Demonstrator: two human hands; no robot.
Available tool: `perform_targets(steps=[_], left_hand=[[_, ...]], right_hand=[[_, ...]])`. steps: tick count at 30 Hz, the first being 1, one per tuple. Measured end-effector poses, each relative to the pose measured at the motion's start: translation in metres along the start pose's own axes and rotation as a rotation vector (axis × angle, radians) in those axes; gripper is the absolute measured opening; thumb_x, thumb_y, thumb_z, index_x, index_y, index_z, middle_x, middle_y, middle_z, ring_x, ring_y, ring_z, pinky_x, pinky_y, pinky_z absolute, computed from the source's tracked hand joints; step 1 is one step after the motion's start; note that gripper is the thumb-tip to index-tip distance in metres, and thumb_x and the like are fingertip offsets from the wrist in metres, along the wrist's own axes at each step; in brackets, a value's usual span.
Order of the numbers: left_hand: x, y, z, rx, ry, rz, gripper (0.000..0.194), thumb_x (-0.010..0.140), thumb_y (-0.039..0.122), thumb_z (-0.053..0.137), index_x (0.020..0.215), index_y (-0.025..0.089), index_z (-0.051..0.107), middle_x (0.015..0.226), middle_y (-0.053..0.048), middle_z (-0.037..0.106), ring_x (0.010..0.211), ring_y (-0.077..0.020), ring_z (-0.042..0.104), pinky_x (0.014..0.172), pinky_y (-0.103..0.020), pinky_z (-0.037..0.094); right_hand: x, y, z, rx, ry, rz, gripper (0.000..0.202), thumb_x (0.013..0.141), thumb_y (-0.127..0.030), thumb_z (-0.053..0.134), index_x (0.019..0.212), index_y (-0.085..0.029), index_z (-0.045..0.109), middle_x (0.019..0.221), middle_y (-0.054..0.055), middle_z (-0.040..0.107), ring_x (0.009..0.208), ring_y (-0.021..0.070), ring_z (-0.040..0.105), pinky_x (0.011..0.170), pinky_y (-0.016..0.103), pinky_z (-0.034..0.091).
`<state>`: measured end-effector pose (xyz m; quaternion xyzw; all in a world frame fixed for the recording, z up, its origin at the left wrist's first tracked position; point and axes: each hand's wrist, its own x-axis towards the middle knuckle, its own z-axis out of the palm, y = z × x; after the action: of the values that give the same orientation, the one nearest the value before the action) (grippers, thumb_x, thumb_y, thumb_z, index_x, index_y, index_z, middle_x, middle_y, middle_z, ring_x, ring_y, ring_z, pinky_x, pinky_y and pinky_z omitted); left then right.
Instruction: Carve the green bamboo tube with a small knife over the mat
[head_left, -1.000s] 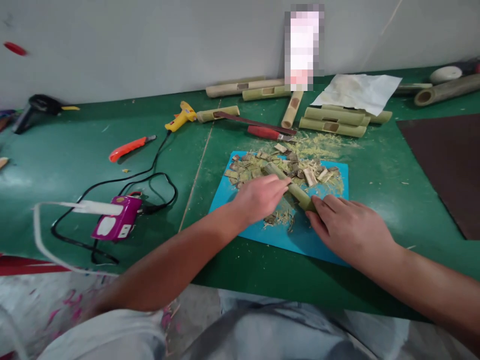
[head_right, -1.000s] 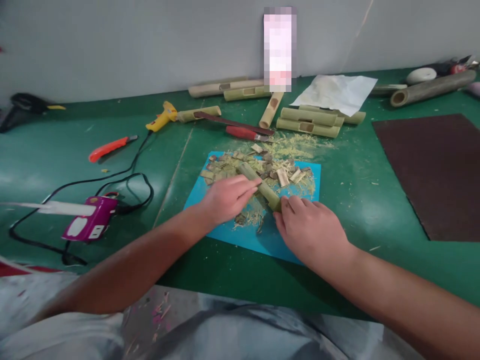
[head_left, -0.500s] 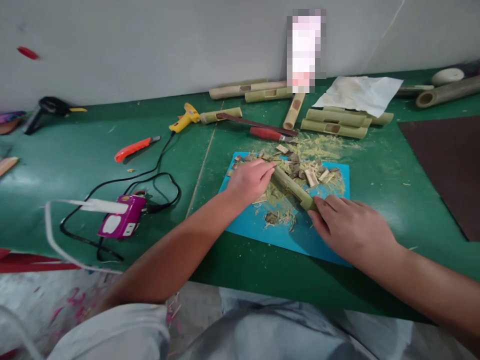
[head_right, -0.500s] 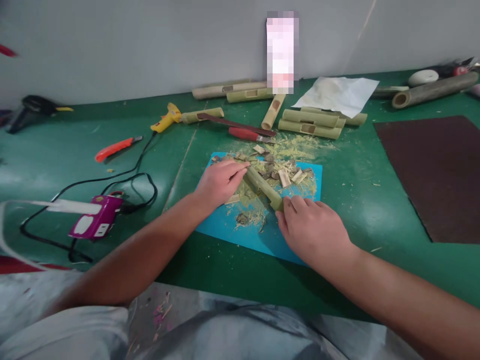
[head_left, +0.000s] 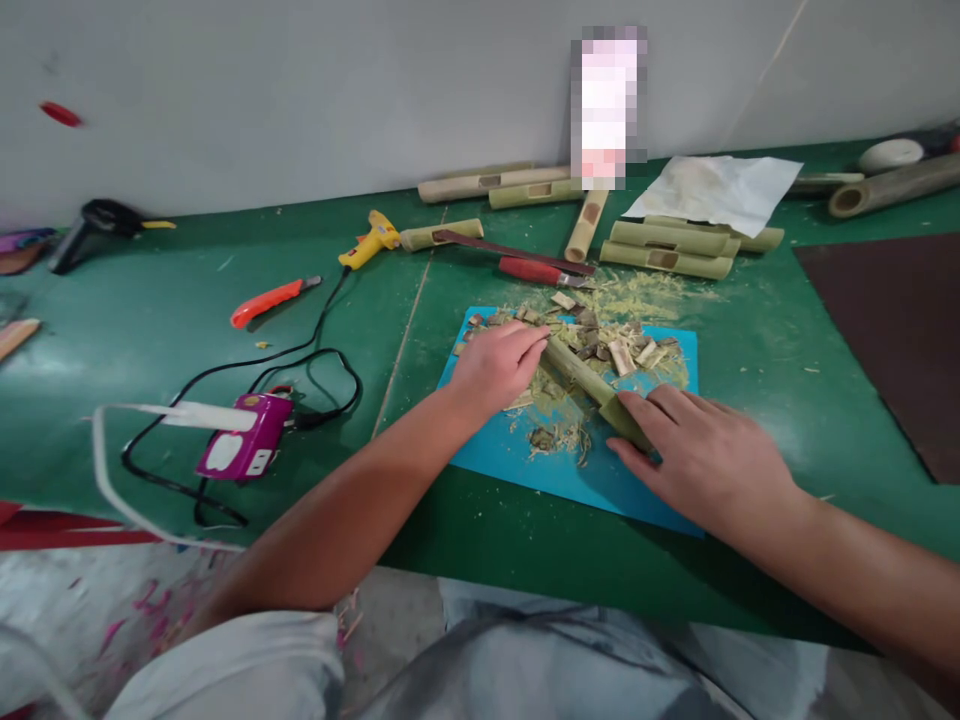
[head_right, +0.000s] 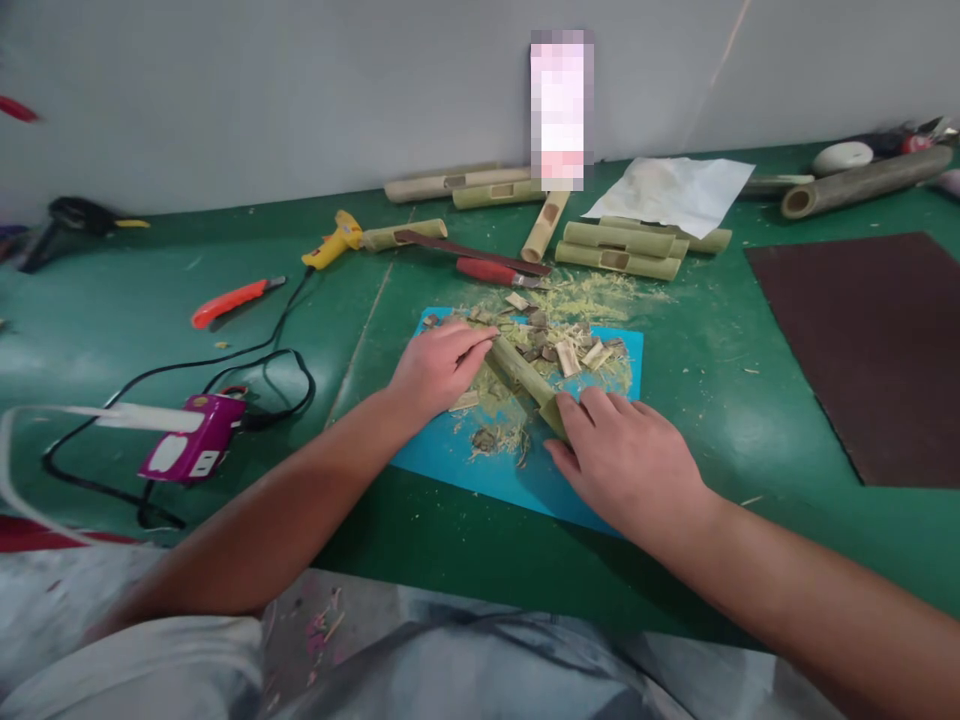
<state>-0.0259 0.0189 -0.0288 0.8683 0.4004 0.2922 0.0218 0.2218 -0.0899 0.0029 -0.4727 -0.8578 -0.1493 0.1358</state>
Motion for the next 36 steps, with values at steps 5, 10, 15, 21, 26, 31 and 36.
perform_targets(steps=[5, 10, 15, 21, 26, 31, 36], left_hand=[[0.001, 0.0, 0.0, 0.001, 0.011, -0.005, 0.028, 0.1, 0.024, 0.051, 0.113, 0.014, 0.073, 0.093, -0.009, 0.075, 0.084, -0.0163, 0.07, 0.078, -0.028, 0.057], [-0.006, 0.016, 0.0, -0.057, -0.042, 0.082, 0.031, 0.102, 0.026, 0.047, 0.115, 0.011, 0.072, 0.084, -0.008, 0.072, 0.075, -0.0152, 0.068, 0.069, -0.026, 0.054], [-0.007, 0.016, 0.0, -0.097, -0.023, 0.108, 0.03, 0.102, 0.026, 0.048, 0.114, 0.012, 0.072, 0.083, -0.007, 0.072, 0.073, -0.0134, 0.067, 0.067, -0.023, 0.053], [-0.003, 0.008, 0.003, -0.112, -0.007, 0.122, 0.029, 0.102, 0.024, 0.049, 0.113, 0.011, 0.072, 0.084, -0.007, 0.072, 0.072, -0.0129, 0.066, 0.067, -0.023, 0.053], [-0.004, 0.013, 0.003, -0.065, -0.009, 0.118, 0.03, 0.102, 0.024, 0.048, 0.111, 0.01, 0.073, 0.081, -0.007, 0.072, 0.071, -0.0132, 0.065, 0.066, -0.023, 0.053], [-0.005, 0.011, 0.003, -0.066, 0.026, 0.085, 0.029, 0.101, 0.023, 0.049, 0.109, 0.011, 0.074, 0.085, -0.008, 0.073, 0.074, -0.0137, 0.067, 0.068, -0.024, 0.053], [-0.005, 0.007, 0.002, -0.084, -0.006, 0.115, 0.027, 0.1, 0.022, 0.05, 0.112, 0.011, 0.073, 0.088, -0.008, 0.074, 0.075, -0.0142, 0.068, 0.069, -0.024, 0.054]], right_hand=[[-0.001, 0.0, 0.005, 0.064, 0.037, -0.021, 0.031, 0.097, -0.03, 0.05, 0.105, -0.007, 0.07, 0.077, 0.004, 0.067, 0.067, 0.0175, 0.062, 0.06, 0.031, 0.043], [-0.001, -0.001, 0.008, 0.117, 0.035, 0.008, 0.028, 0.097, -0.03, 0.049, 0.1, -0.011, 0.07, 0.077, 0.004, 0.068, 0.065, 0.0163, 0.062, 0.058, 0.03, 0.042], [-0.001, -0.002, 0.007, 0.133, 0.041, 0.01, 0.03, 0.097, -0.029, 0.047, 0.099, -0.011, 0.07, 0.076, 0.004, 0.067, 0.063, 0.0152, 0.061, 0.055, 0.029, 0.041], [-0.001, -0.003, 0.007, 0.125, 0.054, 0.002, 0.032, 0.098, -0.029, 0.046, 0.102, -0.008, 0.07, 0.075, 0.003, 0.066, 0.062, 0.0158, 0.062, 0.056, 0.03, 0.043], [-0.001, -0.004, 0.007, 0.128, 0.082, -0.002, 0.032, 0.098, -0.028, 0.046, 0.099, -0.007, 0.071, 0.073, 0.004, 0.065, 0.061, 0.0157, 0.059, 0.054, 0.031, 0.043], [0.0, -0.004, 0.009, 0.133, 0.066, -0.002, 0.03, 0.097, -0.029, 0.049, 0.1, -0.008, 0.07, 0.075, 0.004, 0.066, 0.061, 0.0157, 0.06, 0.054, 0.031, 0.042], [-0.001, -0.004, 0.009, 0.13, 0.05, 0.001, 0.03, 0.098, -0.03, 0.047, 0.101, -0.01, 0.07, 0.076, 0.004, 0.067, 0.062, 0.0149, 0.059, 0.055, 0.03, 0.042]])
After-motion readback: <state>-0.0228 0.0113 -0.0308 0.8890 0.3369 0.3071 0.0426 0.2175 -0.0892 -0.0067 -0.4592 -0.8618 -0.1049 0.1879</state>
